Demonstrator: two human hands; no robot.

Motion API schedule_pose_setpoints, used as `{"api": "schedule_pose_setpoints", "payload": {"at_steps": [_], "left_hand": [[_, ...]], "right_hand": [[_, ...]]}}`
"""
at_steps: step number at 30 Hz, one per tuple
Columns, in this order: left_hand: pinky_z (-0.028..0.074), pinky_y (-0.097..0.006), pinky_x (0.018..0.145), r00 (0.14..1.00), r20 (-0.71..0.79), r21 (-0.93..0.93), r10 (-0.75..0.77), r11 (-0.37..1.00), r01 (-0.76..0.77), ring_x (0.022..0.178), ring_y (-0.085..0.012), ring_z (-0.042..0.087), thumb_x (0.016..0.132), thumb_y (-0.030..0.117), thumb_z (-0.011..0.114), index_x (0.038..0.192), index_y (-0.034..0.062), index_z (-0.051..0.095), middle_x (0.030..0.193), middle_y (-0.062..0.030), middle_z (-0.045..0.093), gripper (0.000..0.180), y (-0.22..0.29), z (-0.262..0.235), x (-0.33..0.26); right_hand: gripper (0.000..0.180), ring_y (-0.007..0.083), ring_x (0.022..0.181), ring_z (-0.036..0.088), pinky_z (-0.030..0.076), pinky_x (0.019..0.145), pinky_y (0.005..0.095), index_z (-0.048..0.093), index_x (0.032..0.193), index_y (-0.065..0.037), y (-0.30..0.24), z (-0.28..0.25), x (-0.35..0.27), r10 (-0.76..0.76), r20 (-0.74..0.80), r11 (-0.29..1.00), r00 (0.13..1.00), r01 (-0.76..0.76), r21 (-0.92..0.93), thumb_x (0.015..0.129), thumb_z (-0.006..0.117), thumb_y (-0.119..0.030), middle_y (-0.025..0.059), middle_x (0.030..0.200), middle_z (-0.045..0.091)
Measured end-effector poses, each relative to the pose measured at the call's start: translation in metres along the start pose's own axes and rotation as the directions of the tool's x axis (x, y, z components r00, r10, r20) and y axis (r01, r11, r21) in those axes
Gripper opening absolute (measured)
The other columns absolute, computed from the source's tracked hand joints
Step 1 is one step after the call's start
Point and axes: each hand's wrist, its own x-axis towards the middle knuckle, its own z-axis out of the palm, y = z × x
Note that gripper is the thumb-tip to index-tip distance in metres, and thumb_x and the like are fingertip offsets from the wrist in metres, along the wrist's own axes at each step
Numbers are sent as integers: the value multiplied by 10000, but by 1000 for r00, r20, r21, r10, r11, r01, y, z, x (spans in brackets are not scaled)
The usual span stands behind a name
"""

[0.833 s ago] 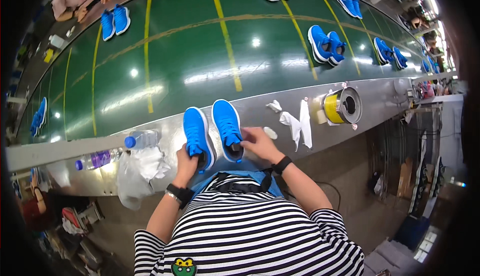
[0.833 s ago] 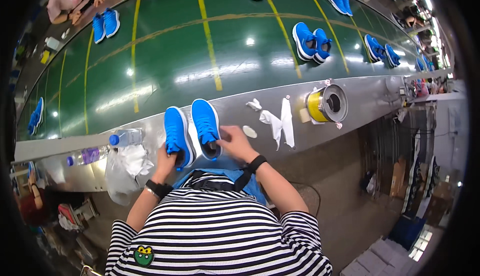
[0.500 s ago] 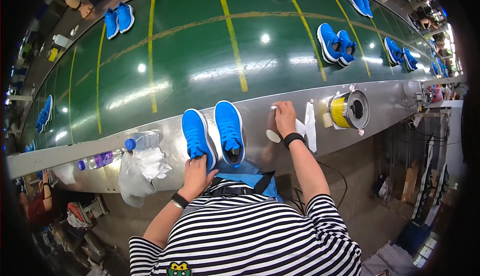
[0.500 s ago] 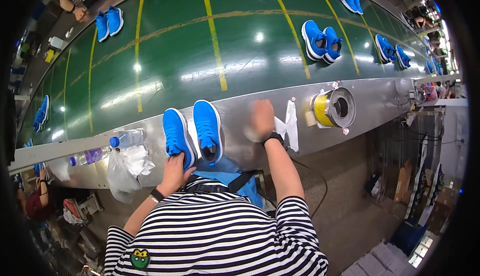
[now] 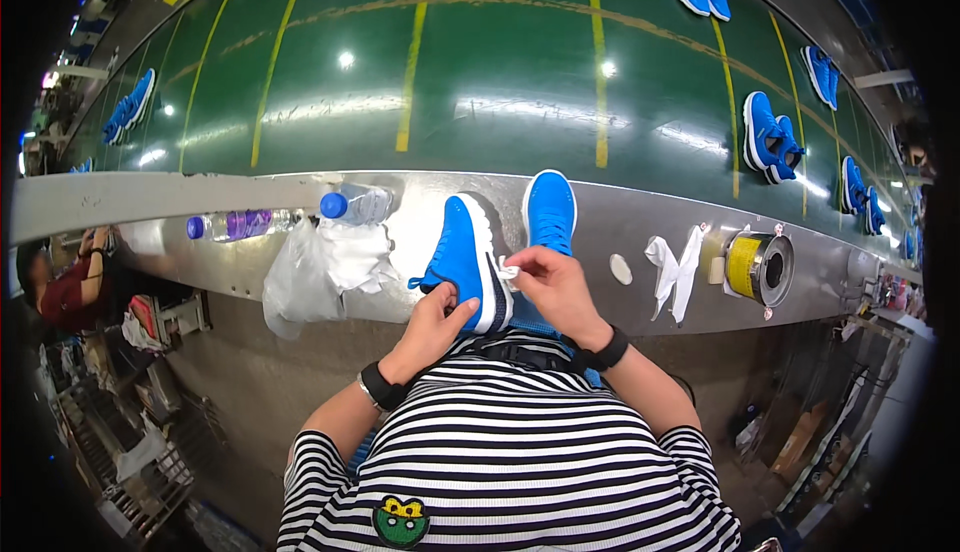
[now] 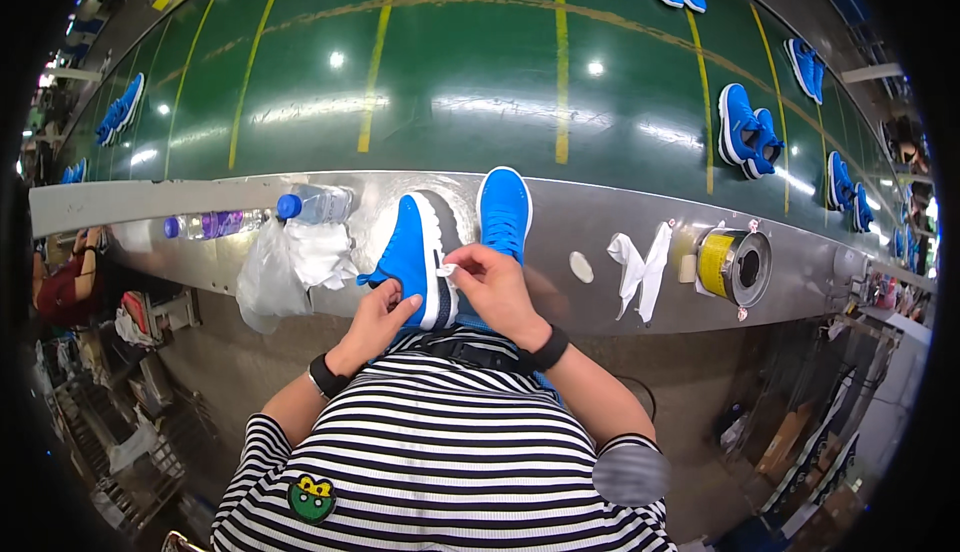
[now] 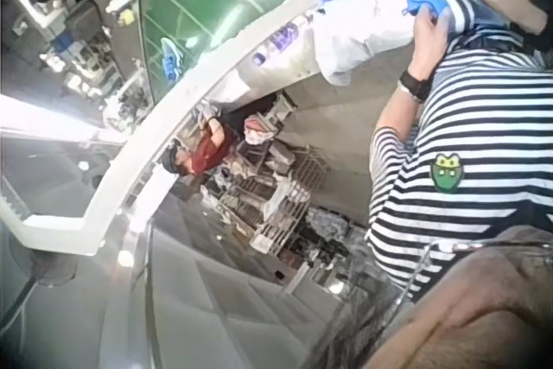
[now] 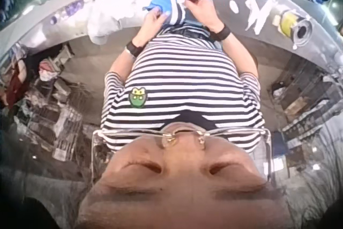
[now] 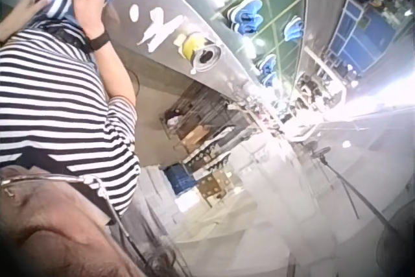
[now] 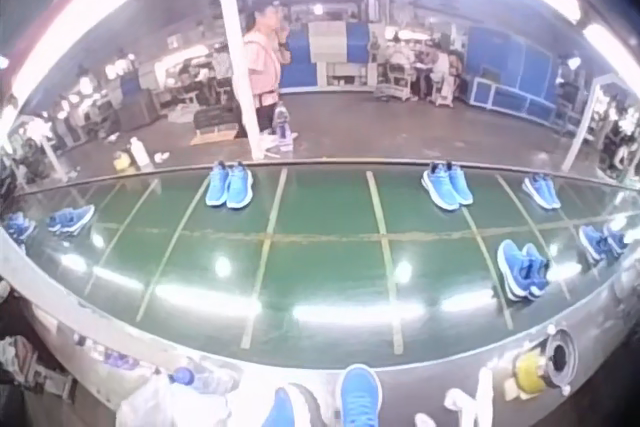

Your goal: The person repeatedly wipes the exterior of blue sneakers with a white cloth on a factory assembly line. They handle multiple pairs of shoes one at a time, wiping the sides and toe areas, then place the shoes back on the conveyor belt.

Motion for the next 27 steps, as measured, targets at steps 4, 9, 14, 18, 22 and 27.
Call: {"api": "schedule_pose_setpoints", "payload": {"at_steps": [4, 9, 14, 18, 22, 27], "left_hand": [[390, -266, 499, 999, 36, 95, -2, 995, -1, 546, -87, 450, 828, 214, 636, 748, -18, 506, 605, -52, 513, 278, 5, -4, 1], [394, -298, 486, 985, 171, 209, -23, 978, -13, 513, -133, 473, 822, 218, 638, 700, -31, 504, 571, -104, 515, 309, 11, -16, 8], [396, -336, 489, 976, 209, 239, -61, 971, 10, 499, -210, 510, 823, 248, 627, 697, -33, 526, 572, -138, 526, 324, 11, -25, 9], [407, -374, 500, 965, 257, 266, -45, 964, -26, 516, -286, 540, 817, 264, 617, 703, -33, 536, 587, -162, 544, 328, 4, -25, 13], [411, -402, 509, 970, 242, 278, -22, 959, -48, 539, -325, 553, 809, 266, 616, 687, -27, 535, 596, -176, 555, 327, 5, -27, 12], [415, -409, 513, 959, 278, 298, -51, 954, -36, 551, -333, 560, 807, 269, 615, 673, -20, 532, 605, -179, 561, 329, 11, -26, 15]], "right_hand": [[134, 213, 661, 599, 472, 625, 309, 623, 809, 1, 11, 21, 19, -12, 34, 862, 999, 28, -506, 755, 656, -117, 117, 737, 624], [154, 233, 620, 573, 454, 588, 322, 584, 718, -8, 17, 28, 40, 3, 13, 795, 1000, 6, -607, 723, 671, -135, 115, 666, 599], [158, 97, 571, 519, 423, 546, 251, 569, 705, -9, 17, 29, 29, 140, 62, 808, 988, -78, -584, 729, 677, -123, 46, 617, 570], [145, 83, 565, 504, 415, 532, 232, 560, 693, -9, 15, 35, 43, 123, -15, 795, 992, -108, -596, 727, 664, -104, 27, 610, 559], [153, 83, 562, 497, 413, 529, 239, 557, 691, -7, 17, 30, 42, 160, 25, 811, 987, -117, -573, 725, 666, -110, 34, 606, 554], [154, 109, 550, 501, 417, 528, 255, 555, 696, -5, 15, 34, 45, 114, 7, 768, 993, -84, -634, 726, 664, -109, 56, 602, 550]]}}
